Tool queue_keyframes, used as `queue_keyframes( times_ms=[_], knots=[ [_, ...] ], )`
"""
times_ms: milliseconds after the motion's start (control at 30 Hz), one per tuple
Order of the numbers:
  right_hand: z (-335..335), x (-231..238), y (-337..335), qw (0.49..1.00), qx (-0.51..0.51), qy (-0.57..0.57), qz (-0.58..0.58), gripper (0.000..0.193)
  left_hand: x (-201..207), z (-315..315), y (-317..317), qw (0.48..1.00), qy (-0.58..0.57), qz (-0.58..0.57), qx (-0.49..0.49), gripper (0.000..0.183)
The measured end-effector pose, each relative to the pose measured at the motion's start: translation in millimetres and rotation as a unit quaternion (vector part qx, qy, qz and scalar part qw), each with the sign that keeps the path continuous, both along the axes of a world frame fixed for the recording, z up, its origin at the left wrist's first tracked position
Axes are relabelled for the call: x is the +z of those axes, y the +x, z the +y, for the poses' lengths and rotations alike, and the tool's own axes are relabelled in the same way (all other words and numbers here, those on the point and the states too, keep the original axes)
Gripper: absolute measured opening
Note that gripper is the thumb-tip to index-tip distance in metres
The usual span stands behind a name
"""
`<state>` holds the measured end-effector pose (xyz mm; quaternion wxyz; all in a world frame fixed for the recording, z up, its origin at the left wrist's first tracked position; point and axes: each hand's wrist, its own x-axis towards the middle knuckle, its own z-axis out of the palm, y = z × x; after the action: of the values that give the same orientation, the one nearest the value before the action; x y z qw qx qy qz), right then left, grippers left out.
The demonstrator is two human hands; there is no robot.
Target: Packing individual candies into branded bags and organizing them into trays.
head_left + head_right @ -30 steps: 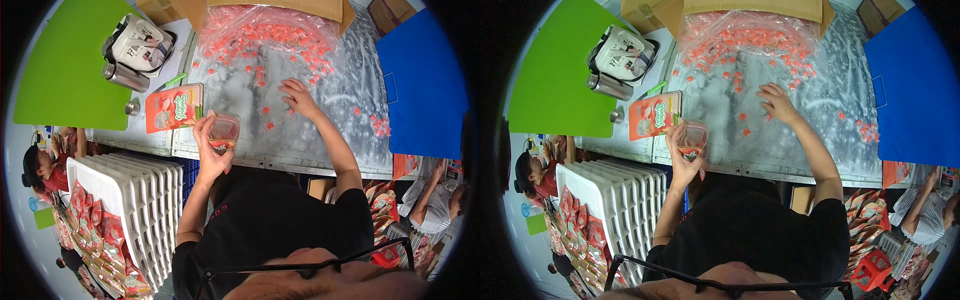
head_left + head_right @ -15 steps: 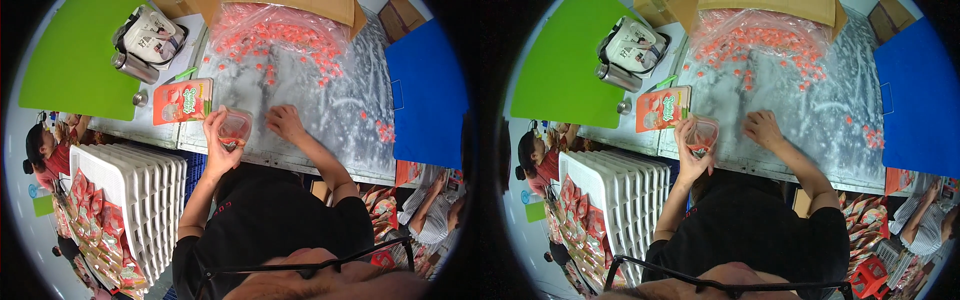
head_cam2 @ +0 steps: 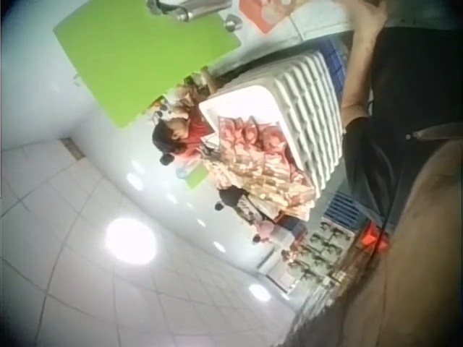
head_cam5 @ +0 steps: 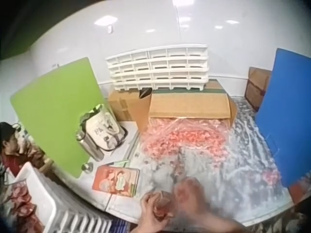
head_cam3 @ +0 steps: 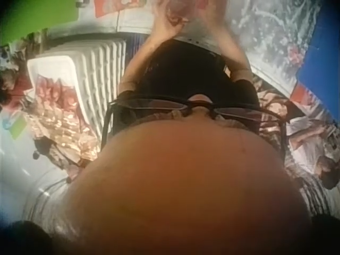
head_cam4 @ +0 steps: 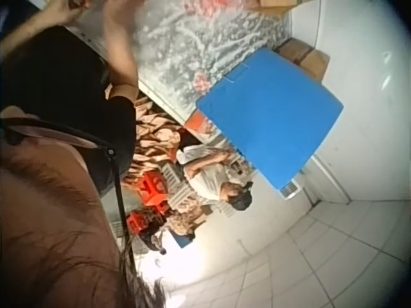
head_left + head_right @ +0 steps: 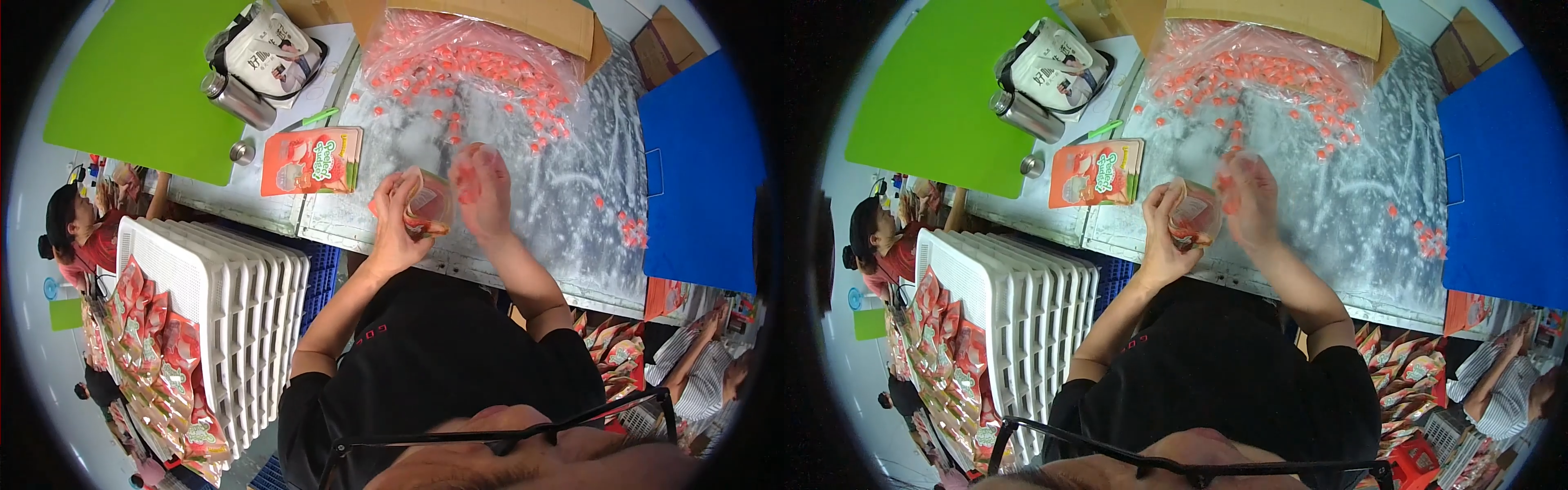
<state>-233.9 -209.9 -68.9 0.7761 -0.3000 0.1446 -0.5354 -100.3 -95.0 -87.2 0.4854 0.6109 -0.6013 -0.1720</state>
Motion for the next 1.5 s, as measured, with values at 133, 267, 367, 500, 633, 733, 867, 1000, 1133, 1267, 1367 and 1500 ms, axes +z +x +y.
queue_keyframes(
  times_ms=[133,267,367,500,633,733,867,1000,1133,1267,1367,1500],
  knots=[
    [11,13,9,0.994,-0.023,-0.087,0.07,0.02,5,-1,-4,1.0,-0.001,-0.022,0.022,0.097],
    [14,15,8,0.986,-0.012,-0.129,0.102,0.024,7,-1,-4,0.999,-0.001,-0.028,0.028,0.098],
    [20,21,10,0.987,0.016,-0.125,0.099,0.025,3,-3,-5,1.0,-0.005,-0.009,0.025,0.098],
    [14,19,10,0.959,0.037,-0.227,0.165,0.025,2,-2,-4,1.0,-0.007,0.002,0.025,0.097],
    [-39,-29,17,0.837,-0.105,-0.411,0.347,0.032,4,3,8,0.997,-0.052,-0.002,0.065,0.095],
    [-95,-81,38,0.638,-0.187,-0.5,0.555,0.037,10,8,14,0.996,-0.041,-0.005,0.08,0.093],
    [-140,-137,39,0.529,-0.109,-0.523,0.66,0.046,11,11,18,0.995,-0.028,0.001,0.091,0.09],
    [-101,-133,14,0.551,-0.047,-0.551,0.625,0.05,7,19,22,0.995,-0.022,0.006,0.101,0.088],
    [-82,-123,-31,0.556,-0.125,-0.553,0.608,0.047,5,18,20,0.996,-0.014,0.006,0.085,0.088],
    [-126,-115,-100,0.486,-0.334,-0.418,0.691,0.04,9,17,17,0.997,-0.017,0.006,0.076,0.087],
    [-139,-130,-134,0.488,-0.341,-0.385,0.706,0.038,10,15,17,0.998,-0.019,0.009,0.066,0.087],
    [-109,-133,-118,0.543,-0.262,-0.397,0.692,0.038,9,21,19,0.996,-0.011,-0.008,0.086,0.085]
  ],
)
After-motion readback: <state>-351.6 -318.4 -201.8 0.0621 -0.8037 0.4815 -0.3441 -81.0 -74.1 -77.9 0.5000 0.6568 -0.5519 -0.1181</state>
